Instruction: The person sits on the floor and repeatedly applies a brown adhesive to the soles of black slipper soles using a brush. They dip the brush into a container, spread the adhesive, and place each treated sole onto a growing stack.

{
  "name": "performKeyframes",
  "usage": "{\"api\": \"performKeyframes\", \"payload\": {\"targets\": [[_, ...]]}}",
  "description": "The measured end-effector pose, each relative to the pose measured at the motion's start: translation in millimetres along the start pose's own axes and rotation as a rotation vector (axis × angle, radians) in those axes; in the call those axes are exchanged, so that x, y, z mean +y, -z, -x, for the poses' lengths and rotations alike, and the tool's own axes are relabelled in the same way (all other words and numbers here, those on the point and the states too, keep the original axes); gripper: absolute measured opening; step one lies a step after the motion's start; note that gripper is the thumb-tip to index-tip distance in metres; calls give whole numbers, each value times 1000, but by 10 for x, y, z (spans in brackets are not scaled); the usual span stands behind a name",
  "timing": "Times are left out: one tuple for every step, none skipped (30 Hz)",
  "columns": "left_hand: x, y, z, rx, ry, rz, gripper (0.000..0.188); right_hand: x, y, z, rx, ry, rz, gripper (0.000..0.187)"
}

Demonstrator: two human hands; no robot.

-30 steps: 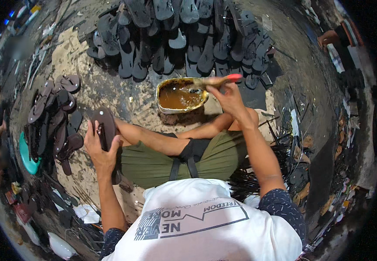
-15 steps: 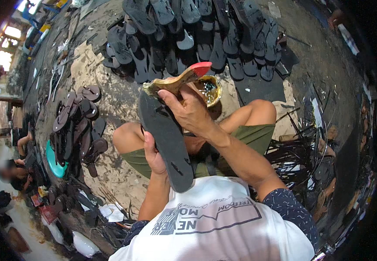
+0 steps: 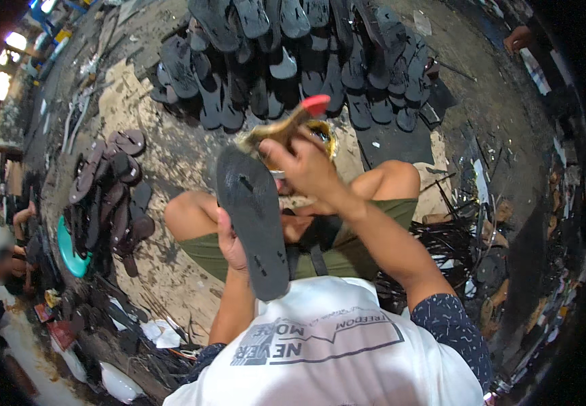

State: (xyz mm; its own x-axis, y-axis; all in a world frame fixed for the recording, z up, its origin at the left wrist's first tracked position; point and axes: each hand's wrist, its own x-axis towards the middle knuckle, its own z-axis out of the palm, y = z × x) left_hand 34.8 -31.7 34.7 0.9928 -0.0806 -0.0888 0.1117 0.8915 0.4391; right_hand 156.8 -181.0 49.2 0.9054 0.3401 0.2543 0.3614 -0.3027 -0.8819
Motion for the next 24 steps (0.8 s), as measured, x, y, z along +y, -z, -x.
{"api": "performKeyframes", "payload": {"targets": [[-35, -5, 68, -37, 43, -56, 86, 294, 53, -43, -25, -59, 53, 30], [-72, 7, 147, 5, 43, -23, 87, 584, 87, -26, -58, -111, 117, 31], [-91, 27, 250, 47, 36, 7, 88, 813, 82, 90, -69, -163, 261, 31], [-104, 49, 279, 72, 17, 23, 89, 1049, 82, 96, -66, -190, 403, 31], [-117, 82, 380, 126, -21, 100, 88, 1165, 54, 80, -64, -223, 531, 32], [-124, 135, 508, 162, 4, 102, 86, 1147, 50, 76, -80, -181, 613, 31], [-134, 199, 619, 198, 31, 105, 85, 1129, 63, 46, -95, -138, 695, 30], [-127, 252, 686, 233, 61, 108, 83, 1119, 71, 52, -110, -96, 777, 30], [-73, 302, 635, 241, 61, 98, 81, 1174, 86, 44, 85, -8, 628, 24], [-23, 371, 584, 257, 47, 86, 79, 1028, 119, -23, 309, 121, 339, 18], [-12, 407, 631, 294, 53, 76, 77, 646, 269, -107, 354, 168, 190, 18], [1, 391, 593, 314, 46, 104, 75, 360, 449, -167, 415, 211, 55, 19], [44, 346, 434, 315, 39, 132, 73, 496, 565, -110, 319, 182, 189, 19], [64, 316, 284, 316, 35, 161, 71, 788, 729, 36, 222, 146, 322, 20], [79, 343, 139, 202, -16, 126, 68, 1053, 893, 156, 128, 121, 443, 21], [102, 277, -7, 187, -41, 165, 68, 1195, 1073, 359, -71, 72, 896, 31], [140, 183, -123, 184, -67, 185, 68, 1124, 1144, 392, -71, -83, 951, 33], [186, 130, -292, 178, -107, 201, 67, 980, 1196, 294, -71, -226, 994, 34], [266, 217, -490, 166, -122, 196, 68, 681, 1108, 125, 108, -168, 659, 36], [315, 366, -546, 190, -117, 183, 70, 350, 887, 97, 267, -155, 309, 37], [301, 452, -664, -11, -100, 240, 70, 41, 650, 215, 211, -175, 161, 39], [298, 357, -780, 12, -124, 169, 70, -238, 439, 268, 127, -233, -124, 40], [268, 215, -830, 40, -152, 100, 69, -514, 221, 320, 61, -313, -401, 42], [196, 45, -856, 70, -164, 44, 69, -456, 50, 390, 115, -177, -275, 36]]}}
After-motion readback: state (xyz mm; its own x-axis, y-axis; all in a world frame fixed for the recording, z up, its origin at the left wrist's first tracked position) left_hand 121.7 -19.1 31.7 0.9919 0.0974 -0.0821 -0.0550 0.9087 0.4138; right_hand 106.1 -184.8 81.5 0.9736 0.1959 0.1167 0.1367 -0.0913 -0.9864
